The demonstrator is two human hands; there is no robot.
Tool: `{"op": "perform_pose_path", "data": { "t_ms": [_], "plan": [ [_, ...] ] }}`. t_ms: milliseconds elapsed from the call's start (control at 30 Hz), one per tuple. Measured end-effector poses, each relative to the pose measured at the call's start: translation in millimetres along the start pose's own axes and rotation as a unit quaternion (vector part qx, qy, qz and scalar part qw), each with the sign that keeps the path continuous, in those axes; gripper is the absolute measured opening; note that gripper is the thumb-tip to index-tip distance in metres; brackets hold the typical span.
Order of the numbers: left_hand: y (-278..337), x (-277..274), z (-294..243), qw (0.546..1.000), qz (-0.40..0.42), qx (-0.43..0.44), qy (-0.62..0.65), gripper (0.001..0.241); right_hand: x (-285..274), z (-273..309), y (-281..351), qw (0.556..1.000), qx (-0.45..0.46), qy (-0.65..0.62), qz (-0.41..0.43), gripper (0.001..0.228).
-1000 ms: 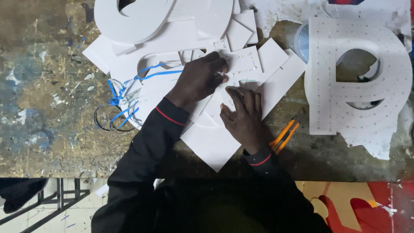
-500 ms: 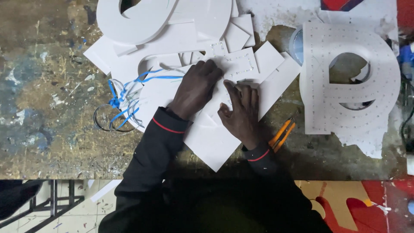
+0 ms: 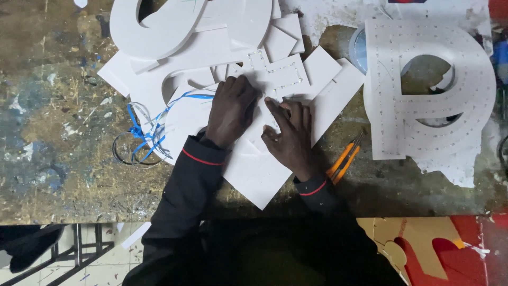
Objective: Applying LED light strips to the back of sign letters by unrolling the strip and pressing modules onto the surface.
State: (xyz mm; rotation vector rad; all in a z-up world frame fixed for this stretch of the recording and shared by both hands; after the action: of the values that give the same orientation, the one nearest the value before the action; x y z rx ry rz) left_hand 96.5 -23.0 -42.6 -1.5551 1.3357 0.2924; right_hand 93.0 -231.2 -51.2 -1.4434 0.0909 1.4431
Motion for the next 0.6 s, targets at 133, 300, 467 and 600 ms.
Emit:
{"op": "perform_pose_path", "data": {
  "t_ms": [133,300,467,600],
  "plan": [
    [2.1,-2.8,-3.2,1.0,0.009,-0.002,-0.009,0.015,2.9,-3.9,1.8,1.0,-0.003,-0.006,-0.004,0.076],
    [4.4,-1.1,-6.0,0.999,0.016,0.004,-0.035,0.011,-2.3,-1.6,1.3,1.0,0.01,-0.018,0.005,0.076],
    [4.2,-0.6,-10.7,0.997,0.023,0.015,-0.077,0.014,-0.7,-3.5,2.3,1.0,0.012,-0.019,0.005,0.076],
    [-0.3,-4.9,-13.3,0.995,0.052,0.008,-0.088,0.016,-1.1,-3.8,2.3,1.0,0.01,-0.027,0.009,0.075]
  ]
}}
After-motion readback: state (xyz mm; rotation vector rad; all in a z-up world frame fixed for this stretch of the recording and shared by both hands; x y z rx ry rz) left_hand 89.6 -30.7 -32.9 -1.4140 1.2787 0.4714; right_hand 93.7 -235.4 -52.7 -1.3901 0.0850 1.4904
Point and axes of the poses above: each hand's wrist, its own y-axis away from the middle knuckle, its own x-axis out of the palm, z = x × y, the point moved 1 cm from there along -y, towards the middle knuckle, and after that the axes turned 8 degrees about y, right-handed, at the moved point
